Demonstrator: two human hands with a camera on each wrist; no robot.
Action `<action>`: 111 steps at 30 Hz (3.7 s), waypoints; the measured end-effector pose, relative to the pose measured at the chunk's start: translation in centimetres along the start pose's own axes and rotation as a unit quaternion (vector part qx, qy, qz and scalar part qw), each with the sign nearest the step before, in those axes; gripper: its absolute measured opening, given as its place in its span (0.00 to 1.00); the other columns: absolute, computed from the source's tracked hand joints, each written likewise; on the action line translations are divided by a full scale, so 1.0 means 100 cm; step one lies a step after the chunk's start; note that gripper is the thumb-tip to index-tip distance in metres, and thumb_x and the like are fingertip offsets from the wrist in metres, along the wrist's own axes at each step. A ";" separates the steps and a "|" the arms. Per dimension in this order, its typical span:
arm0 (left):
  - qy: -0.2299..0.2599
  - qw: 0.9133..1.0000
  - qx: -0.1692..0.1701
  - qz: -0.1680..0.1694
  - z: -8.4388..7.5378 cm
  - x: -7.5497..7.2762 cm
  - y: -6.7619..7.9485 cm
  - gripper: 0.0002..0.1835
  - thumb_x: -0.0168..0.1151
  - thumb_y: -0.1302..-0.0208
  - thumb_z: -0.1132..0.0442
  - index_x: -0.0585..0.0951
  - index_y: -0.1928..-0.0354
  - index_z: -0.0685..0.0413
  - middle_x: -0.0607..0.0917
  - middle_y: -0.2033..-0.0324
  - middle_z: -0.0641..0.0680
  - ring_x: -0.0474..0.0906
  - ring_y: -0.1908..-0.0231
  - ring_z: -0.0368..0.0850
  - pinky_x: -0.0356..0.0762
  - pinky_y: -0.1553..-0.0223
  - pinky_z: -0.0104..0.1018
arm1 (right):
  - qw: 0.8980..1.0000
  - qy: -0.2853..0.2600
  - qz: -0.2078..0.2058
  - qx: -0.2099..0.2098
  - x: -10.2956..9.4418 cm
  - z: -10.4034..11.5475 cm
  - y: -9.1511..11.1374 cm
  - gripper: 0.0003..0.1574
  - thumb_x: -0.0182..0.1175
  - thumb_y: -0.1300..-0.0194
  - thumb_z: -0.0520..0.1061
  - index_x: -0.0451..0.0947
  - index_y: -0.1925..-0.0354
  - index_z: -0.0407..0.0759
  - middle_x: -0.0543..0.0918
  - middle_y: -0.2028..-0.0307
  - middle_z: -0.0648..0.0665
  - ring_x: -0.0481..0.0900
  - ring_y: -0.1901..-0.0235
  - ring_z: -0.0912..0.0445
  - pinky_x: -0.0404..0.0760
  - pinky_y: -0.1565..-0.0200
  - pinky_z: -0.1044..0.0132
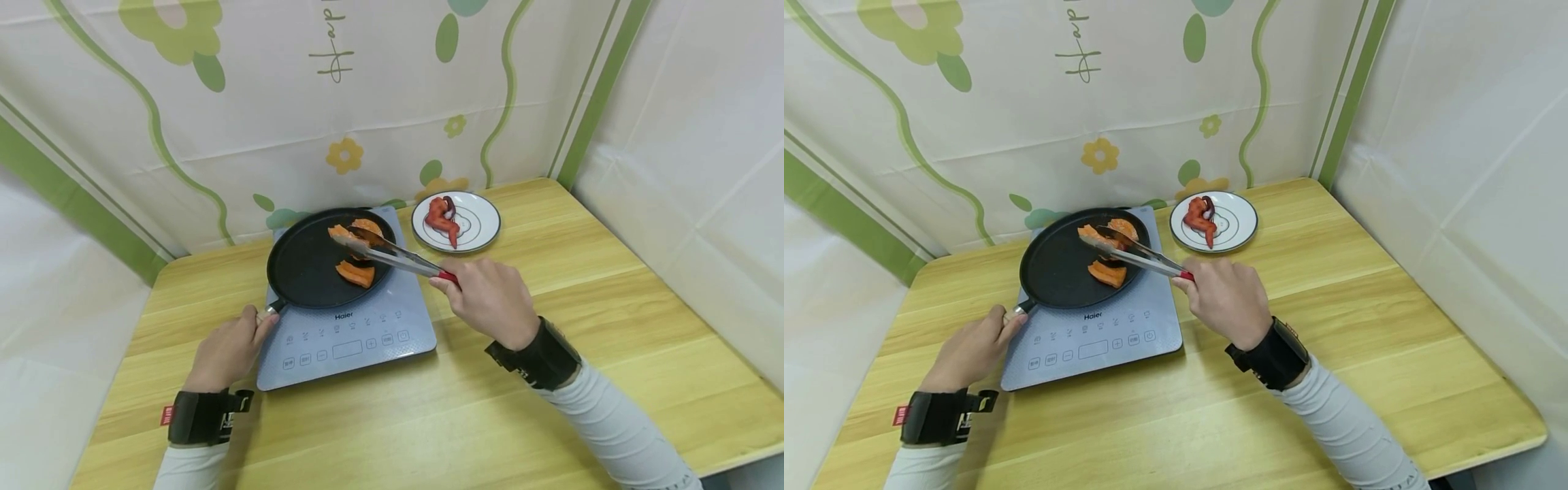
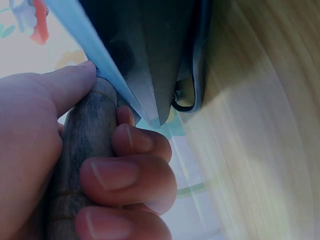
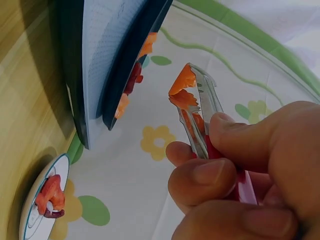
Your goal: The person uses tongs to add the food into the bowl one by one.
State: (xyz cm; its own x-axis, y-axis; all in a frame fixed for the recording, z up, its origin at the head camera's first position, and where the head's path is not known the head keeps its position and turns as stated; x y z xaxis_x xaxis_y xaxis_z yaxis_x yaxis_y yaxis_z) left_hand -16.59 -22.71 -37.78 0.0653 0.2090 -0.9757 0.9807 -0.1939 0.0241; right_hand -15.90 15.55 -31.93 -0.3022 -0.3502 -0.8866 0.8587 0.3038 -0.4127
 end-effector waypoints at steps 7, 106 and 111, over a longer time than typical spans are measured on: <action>0.002 1.000 -0.002 0.000 0.000 0.000 0.000 0.29 0.34 0.27 0.37 0.65 0.58 0.59 0.66 0.78 0.52 0.65 0.79 0.46 0.61 0.81 0.39 | 1.000 -0.012 -0.004 -0.016 0.003 0.007 0.003 0.19 0.54 0.32 0.62 0.69 0.73 0.54 0.61 0.86 0.57 0.61 0.87 0.60 0.59 0.85 0.63; -0.003 1.000 -0.002 0.002 0.001 0.000 -0.002 0.28 0.34 0.26 0.37 0.64 0.60 0.58 0.65 0.78 0.52 0.65 0.79 0.46 0.60 0.81 0.39 | 0.998 -0.024 0.041 -0.032 0.031 0.035 0.012 0.17 0.57 0.35 0.63 0.72 0.65 0.53 0.64 0.85 0.57 0.62 0.87 0.63 0.57 0.86 0.65; -0.005 1.000 -0.003 0.003 0.001 0.000 -0.002 0.28 0.34 0.26 0.37 0.65 0.60 0.58 0.65 0.78 0.52 0.65 0.79 0.46 0.60 0.81 0.39 | 0.999 -0.025 0.040 -0.026 0.028 0.034 0.011 0.17 0.56 0.35 0.63 0.72 0.65 0.53 0.64 0.85 0.57 0.62 0.86 0.63 0.57 0.86 0.65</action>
State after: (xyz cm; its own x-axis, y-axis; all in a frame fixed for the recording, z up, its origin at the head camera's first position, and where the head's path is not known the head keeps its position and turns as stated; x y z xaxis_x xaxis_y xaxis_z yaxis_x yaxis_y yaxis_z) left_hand -16.78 -22.79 -37.85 0.0687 0.1984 -0.9777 0.9816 -0.1886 0.0307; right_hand -14.40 11.88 -34.19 -0.2117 -0.3656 -0.9064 0.8559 0.3783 -0.3525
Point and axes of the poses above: each hand's wrist, its own y-axis away from the middle knuckle, its own x-axis out of the palm, z = x × y, the point moved 5 cm from there along -y, towards the middle knuckle
